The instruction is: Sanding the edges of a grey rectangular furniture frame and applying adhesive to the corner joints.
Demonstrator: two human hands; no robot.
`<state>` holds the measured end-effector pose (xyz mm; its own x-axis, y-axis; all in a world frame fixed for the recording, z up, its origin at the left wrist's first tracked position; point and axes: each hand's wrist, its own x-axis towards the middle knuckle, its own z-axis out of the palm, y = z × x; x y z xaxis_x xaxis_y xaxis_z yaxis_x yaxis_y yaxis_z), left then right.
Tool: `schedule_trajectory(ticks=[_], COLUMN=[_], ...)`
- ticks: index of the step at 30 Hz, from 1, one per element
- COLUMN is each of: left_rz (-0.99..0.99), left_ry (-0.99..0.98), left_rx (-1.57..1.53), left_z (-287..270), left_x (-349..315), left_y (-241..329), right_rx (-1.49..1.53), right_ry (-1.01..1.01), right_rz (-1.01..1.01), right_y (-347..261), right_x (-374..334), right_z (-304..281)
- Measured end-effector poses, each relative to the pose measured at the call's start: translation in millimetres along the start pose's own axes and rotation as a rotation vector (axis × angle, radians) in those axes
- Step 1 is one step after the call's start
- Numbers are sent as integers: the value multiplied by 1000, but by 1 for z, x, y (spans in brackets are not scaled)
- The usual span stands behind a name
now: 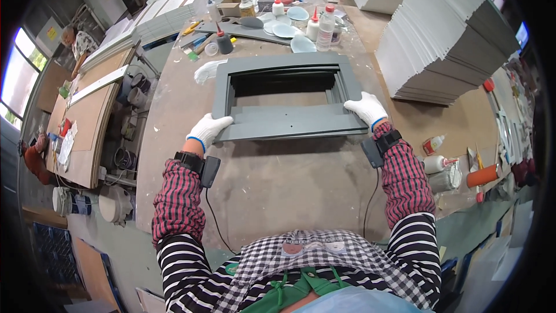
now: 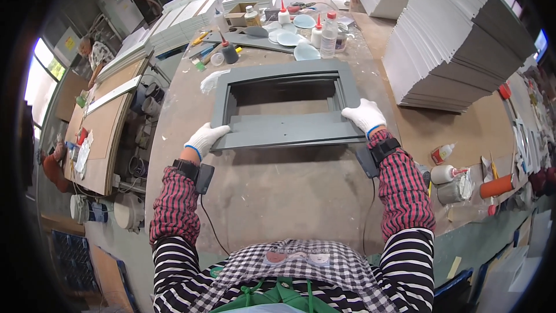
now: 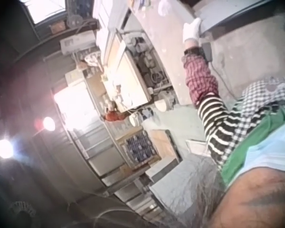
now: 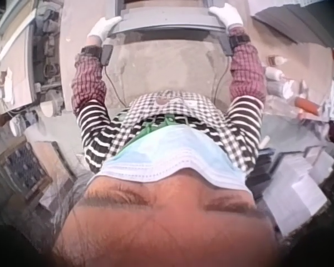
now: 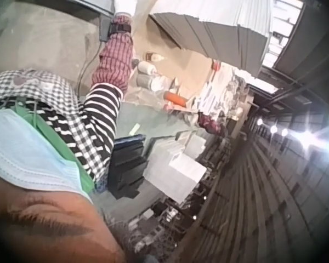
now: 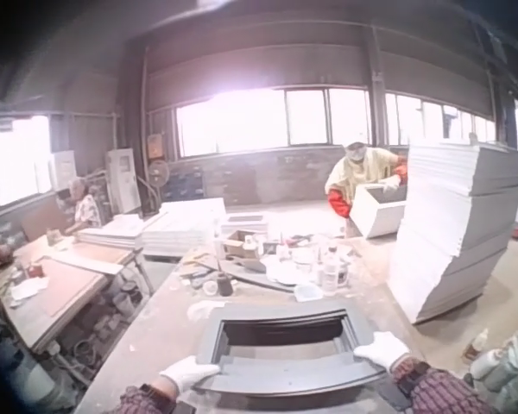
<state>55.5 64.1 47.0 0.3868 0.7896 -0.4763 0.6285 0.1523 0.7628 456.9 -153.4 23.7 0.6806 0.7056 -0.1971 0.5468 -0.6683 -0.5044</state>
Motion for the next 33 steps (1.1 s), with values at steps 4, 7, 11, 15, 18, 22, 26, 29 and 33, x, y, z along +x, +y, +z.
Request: schedule_trajectory(ticks=[4, 7, 11, 15, 18, 22, 26, 29, 33], left_rz=[103, 153, 304, 389, 675, 485, 265, 72, -113], left_ry=[206, 333, 473, 291, 248, 209, -45, 55, -78], left_rx=[465, 463, 156, -507, -215, -122, -858, -1093, -1542], left_z=[0, 7, 16, 15, 9, 29, 43, 48, 51], left_x=[1, -12, -53, -95, -109, -141, -184, -210, -235], left_y=[-1, -13, -18, -66, -134, -172, -195, -202, -214], right_rx=[88, 136, 273, 896, 972, 258, 133, 114, -189], right_ry=[51, 49, 322, 187, -359, 69, 161, 156, 146], right_rz=[-23, -51, -157, -237, -64, -702, -773, -743, -741], right_y=[-13, -25, -14, 3, 57, 85, 112, 130, 129], right_x=[-15, -37, -69, -135, -160, -197, -199, -202, -225], right_z=[-1, -13, -11, -10, 4, 36, 62, 77, 81])
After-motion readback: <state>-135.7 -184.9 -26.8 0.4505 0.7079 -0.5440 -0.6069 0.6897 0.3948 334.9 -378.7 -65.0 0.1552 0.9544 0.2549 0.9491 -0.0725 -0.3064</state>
